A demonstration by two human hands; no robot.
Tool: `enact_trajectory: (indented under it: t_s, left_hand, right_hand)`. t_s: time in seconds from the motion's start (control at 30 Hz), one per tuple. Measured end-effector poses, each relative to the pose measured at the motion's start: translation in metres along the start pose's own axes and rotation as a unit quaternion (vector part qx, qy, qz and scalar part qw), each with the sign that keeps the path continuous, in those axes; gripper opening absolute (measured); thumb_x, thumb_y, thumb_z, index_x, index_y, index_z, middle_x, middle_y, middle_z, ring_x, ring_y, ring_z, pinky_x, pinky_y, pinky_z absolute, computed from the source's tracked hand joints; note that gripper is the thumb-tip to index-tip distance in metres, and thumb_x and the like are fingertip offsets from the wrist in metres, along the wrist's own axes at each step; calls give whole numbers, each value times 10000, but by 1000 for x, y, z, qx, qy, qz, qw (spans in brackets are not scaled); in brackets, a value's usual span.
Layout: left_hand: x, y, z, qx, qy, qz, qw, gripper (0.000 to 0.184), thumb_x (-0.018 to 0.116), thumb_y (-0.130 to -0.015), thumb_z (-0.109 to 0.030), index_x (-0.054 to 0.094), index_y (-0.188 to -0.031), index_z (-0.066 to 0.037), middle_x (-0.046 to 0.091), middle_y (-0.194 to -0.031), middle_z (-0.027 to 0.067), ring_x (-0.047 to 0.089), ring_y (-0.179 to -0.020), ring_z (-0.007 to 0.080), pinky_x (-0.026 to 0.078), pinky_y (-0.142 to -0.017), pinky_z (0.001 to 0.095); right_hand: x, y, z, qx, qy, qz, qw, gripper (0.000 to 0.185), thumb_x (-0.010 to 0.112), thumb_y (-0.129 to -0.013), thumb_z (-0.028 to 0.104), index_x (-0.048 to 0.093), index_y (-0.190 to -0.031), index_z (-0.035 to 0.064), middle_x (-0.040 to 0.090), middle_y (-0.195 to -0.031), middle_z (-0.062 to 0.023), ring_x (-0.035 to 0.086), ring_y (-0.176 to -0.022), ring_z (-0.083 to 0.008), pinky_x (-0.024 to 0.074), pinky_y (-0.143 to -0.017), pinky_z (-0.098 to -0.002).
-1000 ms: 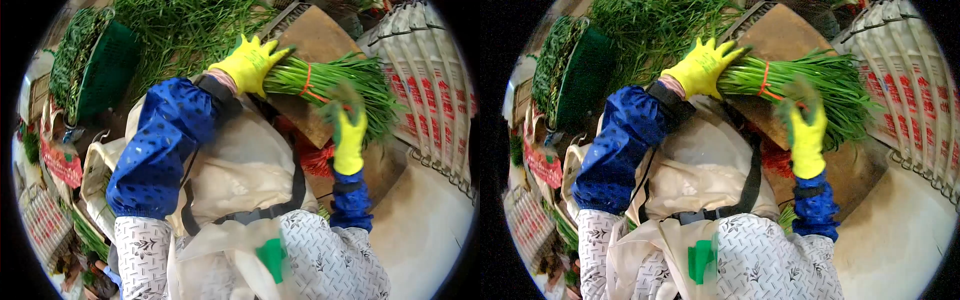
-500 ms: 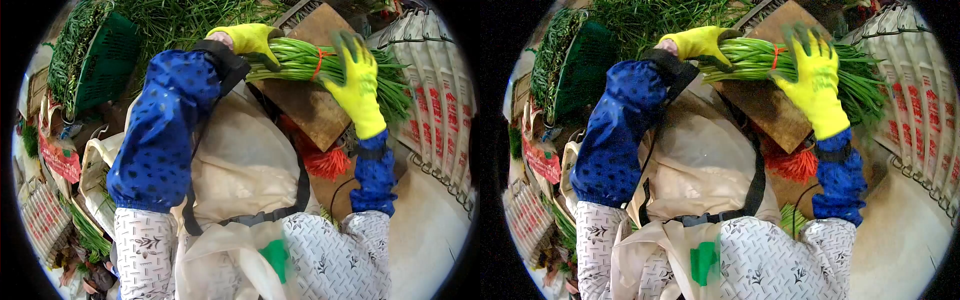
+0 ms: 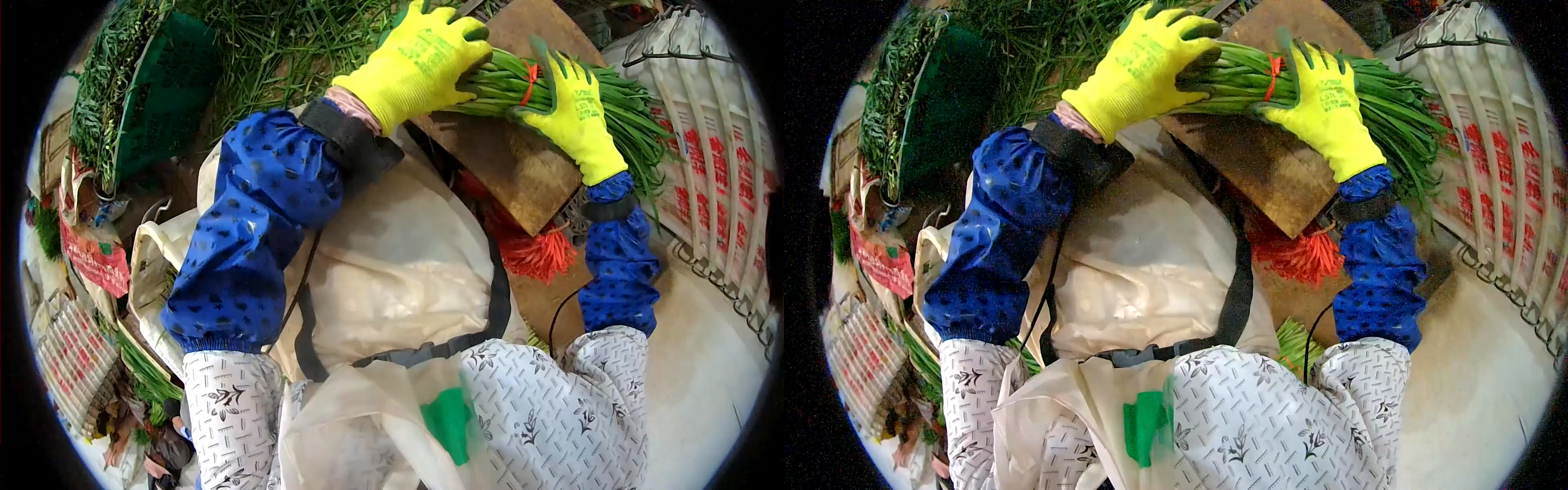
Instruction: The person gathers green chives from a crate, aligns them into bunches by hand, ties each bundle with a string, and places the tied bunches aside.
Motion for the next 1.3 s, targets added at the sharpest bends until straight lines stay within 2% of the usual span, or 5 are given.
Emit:
enact_trajectory:
  t_s: [0.53, 0.73, 0.8, 1.03, 1.3]
  left_hand:
    - [-4, -6, 4, -38, 52, 13, 998, 324, 721, -708, -210, 657, -990, -63, 622, -1055, 104, 559, -1022, 309, 433, -905, 408]
    - [-49, 88, 186, -381, 45, -55, 922, 390, 690, -776, -429, 681, -910, -63, 669, -880, 135, 648, -845, 310, 511, -758, 407]
    - [-45, 119, 223, -446, -164, 146, 868, 530, 617, -802, -558, 670, -1064, -100, 668, -975, 130, 635, -923, 323, 497, -816, 432]
    - [-54, 2, 16, 28, 27, -30, 999, 401, 723, -745, -340, 668, -1068, -108, 609, -899, 106, 600, -865, 295, 468, -766, 407]
    - [18, -27, -10, 11, 42, 144, 989, 247, 657, -768, -267, 661, -963, -115, 636, -917, 85, 627, -868, 292, 486, -756, 412]
  right_hand:
    - [-51, 30, -8, 48, -65, -166, 983, 845, 776, -667, 461, 437, -1371, 139, 495, -1304, -168, 453, -1211, -361, 352, -1020, -469]
    - [-60, 53, -15, 72, -77, -247, 963, 840, 812, -651, 385, 455, -1348, 83, 512, -1284, -190, 473, -1191, -374, 386, -1003, -465]
    - [-80, 57, -4, 81, -98, -274, 953, 717, 801, -692, 264, 497, -1311, 69, 535, -1267, -171, 491, -1182, -358, 400, -1000, -432]
    - [-82, 52, 17, 59, -186, -272, 942, 540, 747, -739, 80, 557, -1244, 55, 558, -1239, -141, 528, -1149, -321, 423, -980, -385]
    - [-78, 69, 18, 91, -276, -256, 922, 372, 723, -761, 44, 627, -1120, 35, 621, -1104, -121, 574, -1053, -288, 450, -917, -361]
Point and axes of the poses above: each hand's wrist, its own y-axis away from the middle knuckle, its own x-axis out of the palm, z = x × y, the point moved 9 cm from there along -y, towards the middle knuckle
